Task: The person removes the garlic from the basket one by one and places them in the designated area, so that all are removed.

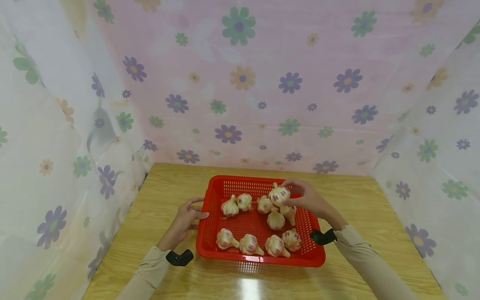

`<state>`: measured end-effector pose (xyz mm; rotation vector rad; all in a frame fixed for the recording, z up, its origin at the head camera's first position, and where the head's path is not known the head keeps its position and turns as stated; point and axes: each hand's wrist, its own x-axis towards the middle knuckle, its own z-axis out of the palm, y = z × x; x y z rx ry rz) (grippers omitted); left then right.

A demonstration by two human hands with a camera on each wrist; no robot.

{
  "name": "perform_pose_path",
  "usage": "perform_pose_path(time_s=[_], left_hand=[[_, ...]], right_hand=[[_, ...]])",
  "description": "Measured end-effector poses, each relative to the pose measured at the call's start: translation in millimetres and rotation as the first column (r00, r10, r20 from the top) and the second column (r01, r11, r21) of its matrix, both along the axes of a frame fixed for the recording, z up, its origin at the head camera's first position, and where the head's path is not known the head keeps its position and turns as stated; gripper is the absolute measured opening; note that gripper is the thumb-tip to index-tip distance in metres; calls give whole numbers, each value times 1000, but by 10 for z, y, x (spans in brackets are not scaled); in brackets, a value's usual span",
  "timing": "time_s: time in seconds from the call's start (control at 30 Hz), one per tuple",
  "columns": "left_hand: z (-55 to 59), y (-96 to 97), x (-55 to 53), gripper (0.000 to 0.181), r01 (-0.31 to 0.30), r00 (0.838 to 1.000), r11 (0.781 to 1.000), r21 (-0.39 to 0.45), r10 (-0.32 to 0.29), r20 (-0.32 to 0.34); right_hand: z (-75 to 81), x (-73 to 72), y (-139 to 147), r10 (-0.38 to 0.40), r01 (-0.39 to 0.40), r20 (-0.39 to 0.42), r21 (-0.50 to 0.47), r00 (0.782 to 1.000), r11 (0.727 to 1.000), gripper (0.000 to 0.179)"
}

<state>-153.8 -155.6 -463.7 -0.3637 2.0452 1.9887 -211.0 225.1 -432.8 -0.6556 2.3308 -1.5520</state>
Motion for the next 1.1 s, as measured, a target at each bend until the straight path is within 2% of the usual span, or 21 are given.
perform_pose_path(time_s=[0.1,0.27,0.4,0.7,1.1], left_hand=[[-15,-5,-5,56,-1,1000,1000,4,1,0],[-199,-31,-73,56,-24,1000,1000,19,24,-1],[-274,-30,-100,54,-39,999,999,20,39,-5],[-295,-68,-80,56,-35,999,998,55,36,-7],[-326,-65,-88,54,-34,999,999,32,34,-7]], right_hand=[[16,6,72,-21,21,-3,13,1000,1000,38],[30,13,190,-48,48,12,-4,999,999,41],[35,-2,270,-49,49,-4,4,999,999,40],[87,4,369,-72,72,-6,-17,997,997,42],[125,-3,593,-140,140,-4,0,990,990,47]])
